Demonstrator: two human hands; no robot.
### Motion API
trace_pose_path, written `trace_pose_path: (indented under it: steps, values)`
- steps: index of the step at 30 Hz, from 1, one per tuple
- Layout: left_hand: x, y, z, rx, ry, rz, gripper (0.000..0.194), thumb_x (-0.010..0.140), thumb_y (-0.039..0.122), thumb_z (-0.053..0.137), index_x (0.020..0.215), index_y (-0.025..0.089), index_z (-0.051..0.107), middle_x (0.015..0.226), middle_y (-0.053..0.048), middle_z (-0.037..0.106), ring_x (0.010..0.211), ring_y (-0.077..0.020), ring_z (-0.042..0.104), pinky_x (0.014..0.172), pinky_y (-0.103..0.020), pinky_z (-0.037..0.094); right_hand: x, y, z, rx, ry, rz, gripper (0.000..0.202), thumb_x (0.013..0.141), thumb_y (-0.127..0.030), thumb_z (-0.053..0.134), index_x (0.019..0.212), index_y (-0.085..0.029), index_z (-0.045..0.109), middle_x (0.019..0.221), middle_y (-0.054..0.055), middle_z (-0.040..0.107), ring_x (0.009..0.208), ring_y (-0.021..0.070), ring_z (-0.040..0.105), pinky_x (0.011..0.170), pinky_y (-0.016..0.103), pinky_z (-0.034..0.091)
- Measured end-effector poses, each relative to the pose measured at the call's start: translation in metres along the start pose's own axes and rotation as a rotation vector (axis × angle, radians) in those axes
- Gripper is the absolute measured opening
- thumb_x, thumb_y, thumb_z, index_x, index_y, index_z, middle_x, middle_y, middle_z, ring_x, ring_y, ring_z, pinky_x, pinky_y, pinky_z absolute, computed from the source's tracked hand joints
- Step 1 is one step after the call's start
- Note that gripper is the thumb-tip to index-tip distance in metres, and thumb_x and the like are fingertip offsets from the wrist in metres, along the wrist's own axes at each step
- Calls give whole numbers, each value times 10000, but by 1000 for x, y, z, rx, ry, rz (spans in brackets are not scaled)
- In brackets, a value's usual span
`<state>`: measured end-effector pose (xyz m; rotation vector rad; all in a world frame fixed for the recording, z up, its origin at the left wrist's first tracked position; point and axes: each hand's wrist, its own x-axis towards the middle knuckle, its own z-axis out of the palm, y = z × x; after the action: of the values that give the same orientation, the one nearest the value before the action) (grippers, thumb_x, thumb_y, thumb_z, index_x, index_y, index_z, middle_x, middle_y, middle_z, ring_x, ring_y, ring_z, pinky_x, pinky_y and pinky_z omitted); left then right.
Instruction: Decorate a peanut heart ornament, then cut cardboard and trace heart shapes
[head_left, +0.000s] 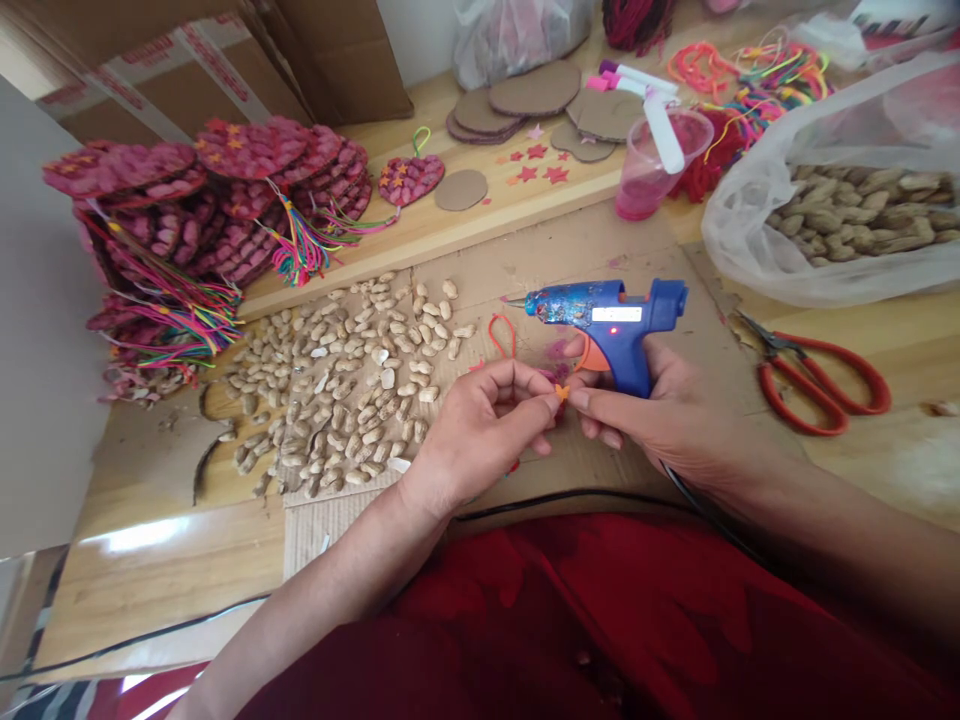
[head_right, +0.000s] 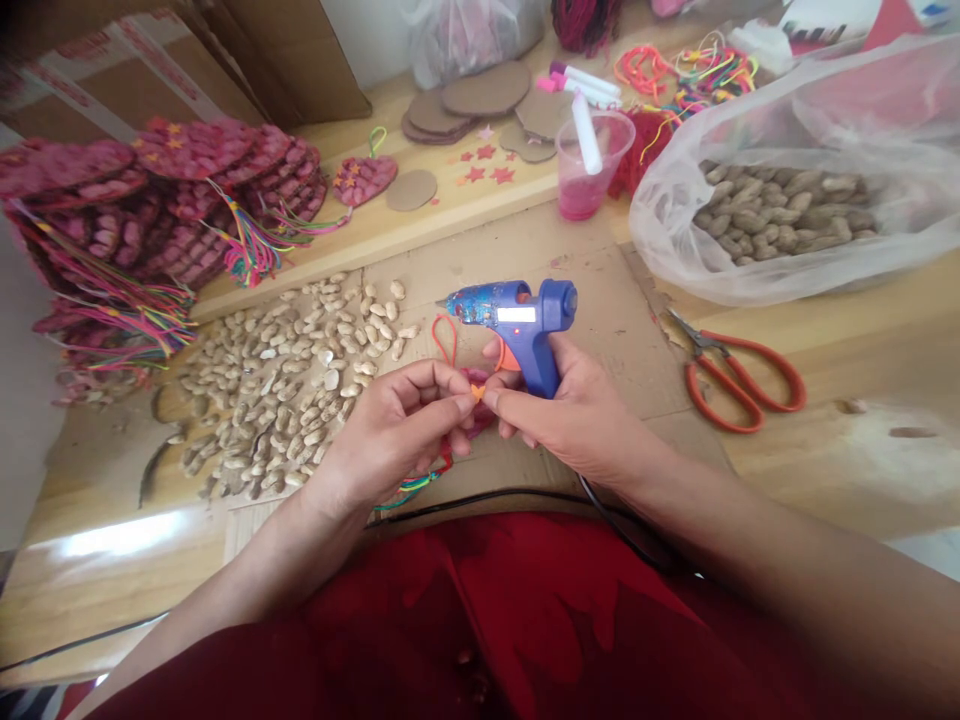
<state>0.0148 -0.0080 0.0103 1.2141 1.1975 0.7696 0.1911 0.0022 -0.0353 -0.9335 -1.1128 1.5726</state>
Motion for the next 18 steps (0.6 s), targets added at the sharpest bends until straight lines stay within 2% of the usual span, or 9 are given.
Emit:
trace_pose_path:
  steps: [10,18]
  values:
    - [0,2,-3,-5,-14,-24,204,836,325,730,822,156,616,662,19,645,507,-53,557,448,-140,391,0,-2,-1,19,17,-4,331,771,-262,831,1017,-237,610,662,-55,652,515,82,545,418,192,386]
    - [0,2,-3,39,-16,-9,202,815,316,729,806,143,625,718,1,655,543,-57,580,498,-151,445,0,-3,2,-2,29,19,349,751,-293,856,999,-241,615,633,-56,632,518,94,553,423,202,398]
